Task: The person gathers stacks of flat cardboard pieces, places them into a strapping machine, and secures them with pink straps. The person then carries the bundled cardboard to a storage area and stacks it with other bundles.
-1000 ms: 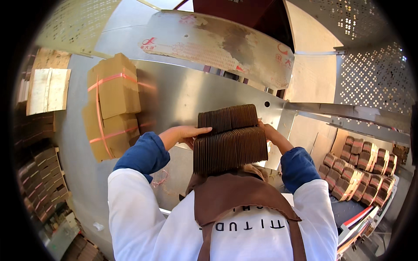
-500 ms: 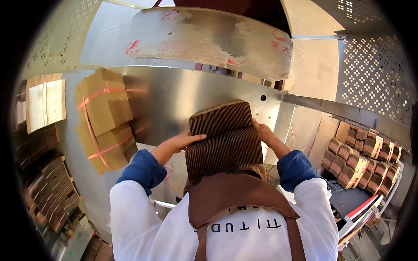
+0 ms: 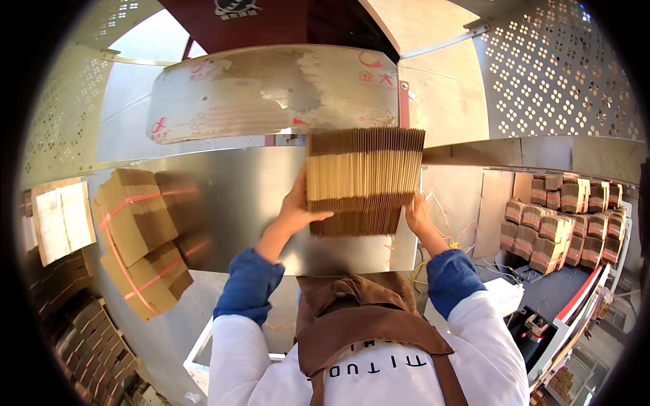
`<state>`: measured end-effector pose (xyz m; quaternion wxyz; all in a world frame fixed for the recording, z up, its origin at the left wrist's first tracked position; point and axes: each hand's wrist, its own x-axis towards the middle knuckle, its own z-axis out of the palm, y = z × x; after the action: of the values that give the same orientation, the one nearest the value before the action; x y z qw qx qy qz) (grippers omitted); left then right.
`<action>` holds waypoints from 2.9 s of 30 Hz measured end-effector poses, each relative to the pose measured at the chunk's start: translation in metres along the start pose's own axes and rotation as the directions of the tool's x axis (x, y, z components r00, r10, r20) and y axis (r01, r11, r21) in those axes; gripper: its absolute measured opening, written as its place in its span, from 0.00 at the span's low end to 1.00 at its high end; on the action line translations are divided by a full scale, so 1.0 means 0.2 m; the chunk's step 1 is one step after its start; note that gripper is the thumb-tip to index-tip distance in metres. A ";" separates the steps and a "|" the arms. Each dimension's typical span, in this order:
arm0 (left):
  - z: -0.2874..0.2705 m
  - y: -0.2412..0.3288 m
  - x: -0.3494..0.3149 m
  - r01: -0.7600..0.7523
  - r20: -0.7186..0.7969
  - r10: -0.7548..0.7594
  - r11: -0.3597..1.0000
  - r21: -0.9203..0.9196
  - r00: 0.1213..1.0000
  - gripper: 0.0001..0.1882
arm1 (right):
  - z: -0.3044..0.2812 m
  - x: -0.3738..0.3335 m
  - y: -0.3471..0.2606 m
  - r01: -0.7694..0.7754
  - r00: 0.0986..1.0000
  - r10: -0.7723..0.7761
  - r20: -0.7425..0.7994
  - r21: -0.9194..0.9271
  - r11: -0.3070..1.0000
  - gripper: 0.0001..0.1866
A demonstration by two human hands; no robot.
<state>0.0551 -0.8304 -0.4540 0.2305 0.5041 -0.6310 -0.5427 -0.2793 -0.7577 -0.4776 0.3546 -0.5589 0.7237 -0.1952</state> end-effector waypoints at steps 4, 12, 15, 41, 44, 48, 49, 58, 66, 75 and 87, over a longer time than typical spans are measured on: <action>0.16 -0.03 0.06 -0.044 -0.131 0.053 0.996 0.074 0.990 0.63 | 0.08 -0.09 0.20 -0.121 0.992 0.121 0.028 0.435 0.892 0.22; 0.24 -0.20 -0.03 0.107 -0.256 -0.129 0.989 -0.097 0.958 0.52 | 0.14 -0.26 -0.18 -0.164 0.984 0.180 -0.004 0.394 0.904 0.50; 0.26 -0.09 -0.01 0.126 -0.265 -0.102 0.989 0.073 0.959 0.50 | 0.24 -0.27 -0.11 -0.078 0.971 0.130 -0.199 0.250 0.965 0.47; 0.19 -0.06 0.09 -0.064 -0.273 0.104 0.986 0.151 0.956 0.52 | 0.18 -0.15 -0.12 -0.153 0.982 0.141 -0.122 -0.092 0.984 0.33; 0.14 -0.05 0.22 -0.070 -0.262 0.109 0.986 0.152 0.959 0.51 | 0.15 0.01 -0.13 -0.062 0.987 0.049 -0.152 -0.080 0.995 0.34; 0.12 -0.06 0.36 -0.055 -0.229 0.089 0.987 0.151 0.969 0.50 | 0.12 0.11 -0.12 -0.108 0.987 0.094 -0.130 -0.106 0.988 0.36; 0.11 -0.04 0.37 -0.036 -0.227 0.068 0.989 0.145 0.971 0.50 | 0.12 0.13 -0.12 -0.106 0.987 0.091 -0.135 -0.101 0.989 0.36; 0.15 0.03 0.39 -0.060 -0.294 0.009 0.985 -0.165 0.956 0.44 | 0.12 0.14 -0.08 -0.057 0.988 0.042 -0.148 -0.099 0.993 0.38; 0.18 -0.01 0.39 -0.079 -0.301 -0.017 0.949 -0.304 0.953 0.45 | 0.10 0.12 -0.09 -0.093 0.991 0.082 -0.106 -0.096 0.991 0.39; 0.16 -0.03 0.43 -0.093 -0.269 0.019 0.959 -0.266 0.963 0.45 | 0.10 0.13 -0.10 -0.079 0.997 0.075 -0.037 -0.112 0.991 0.39; 0.18 -0.05 0.45 -0.039 -0.234 -0.020 0.969 -0.243 0.972 0.49 | 0.11 0.14 -0.07 -0.042 0.995 0.027 -0.097 -0.157 0.987 0.39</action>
<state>-0.0059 -0.8927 -0.4981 0.3667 0.5293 -0.5298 -0.5520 -0.2565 -0.7851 -0.4916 0.2779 -0.5629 0.7624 -0.1569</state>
